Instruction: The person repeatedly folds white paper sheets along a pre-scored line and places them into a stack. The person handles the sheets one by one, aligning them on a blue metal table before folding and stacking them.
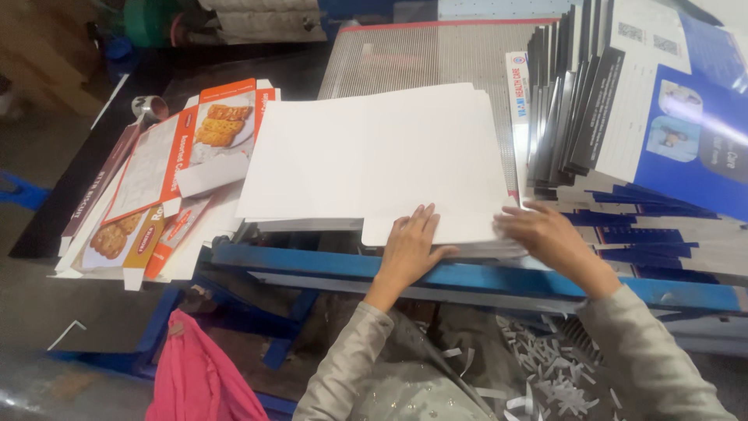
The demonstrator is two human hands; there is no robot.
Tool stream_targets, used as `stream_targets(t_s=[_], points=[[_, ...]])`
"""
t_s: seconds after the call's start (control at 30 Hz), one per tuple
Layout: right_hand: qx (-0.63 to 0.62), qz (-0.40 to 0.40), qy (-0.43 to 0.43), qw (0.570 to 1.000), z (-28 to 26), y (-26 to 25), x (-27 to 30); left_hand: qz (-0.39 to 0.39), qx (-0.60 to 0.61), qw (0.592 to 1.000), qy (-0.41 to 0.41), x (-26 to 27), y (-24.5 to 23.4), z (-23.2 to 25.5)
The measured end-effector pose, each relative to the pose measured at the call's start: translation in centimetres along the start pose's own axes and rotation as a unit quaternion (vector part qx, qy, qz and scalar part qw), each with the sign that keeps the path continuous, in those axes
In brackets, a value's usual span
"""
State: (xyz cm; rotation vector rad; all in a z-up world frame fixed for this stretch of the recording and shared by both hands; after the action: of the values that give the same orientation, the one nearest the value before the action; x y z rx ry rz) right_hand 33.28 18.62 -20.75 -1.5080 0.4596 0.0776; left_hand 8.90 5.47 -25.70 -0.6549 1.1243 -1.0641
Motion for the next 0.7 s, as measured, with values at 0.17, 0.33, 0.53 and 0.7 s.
stream_targets(t_s=[0.17, 0.33, 0.53, 0.7], points=[[-0.156, 0.129, 0.13, 0.971, 1.9, 2.3, -3.6, 0.008, 0.062, 0.998, 0.009, -1.5, 0.9, 0.4], [-0.306, 0.195, 0.176, 0.915, 1.0, 4.6, -8.4, -0.049, 0.054, 0.993, -0.098, -7.4, 1.6, -1.2], [-0.229, 0.193, 0.155, 0.941, 0.2, 5.0, -9.1, -0.019, 0.08, 0.991, -0.11, -7.5, 1.5, -2.2], [-0.224, 0.172, 0.174, 0.943, 0.4, 5.7, -8.6, 0.0, 0.118, 0.988, -0.097, -6.9, 1.6, -2.1]])
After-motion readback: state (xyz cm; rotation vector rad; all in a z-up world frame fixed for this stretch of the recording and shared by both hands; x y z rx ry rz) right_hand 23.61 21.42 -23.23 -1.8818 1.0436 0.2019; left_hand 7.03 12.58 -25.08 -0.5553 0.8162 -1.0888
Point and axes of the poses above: each hand's wrist, its own x-axis away from the middle knuckle, its own y-axis out of the palm, z = x × y, the point moved 1 cm from there along -x, towards the middle knuckle, and after that the axes turned 4 degrees about -y, right-handed, at the moved point
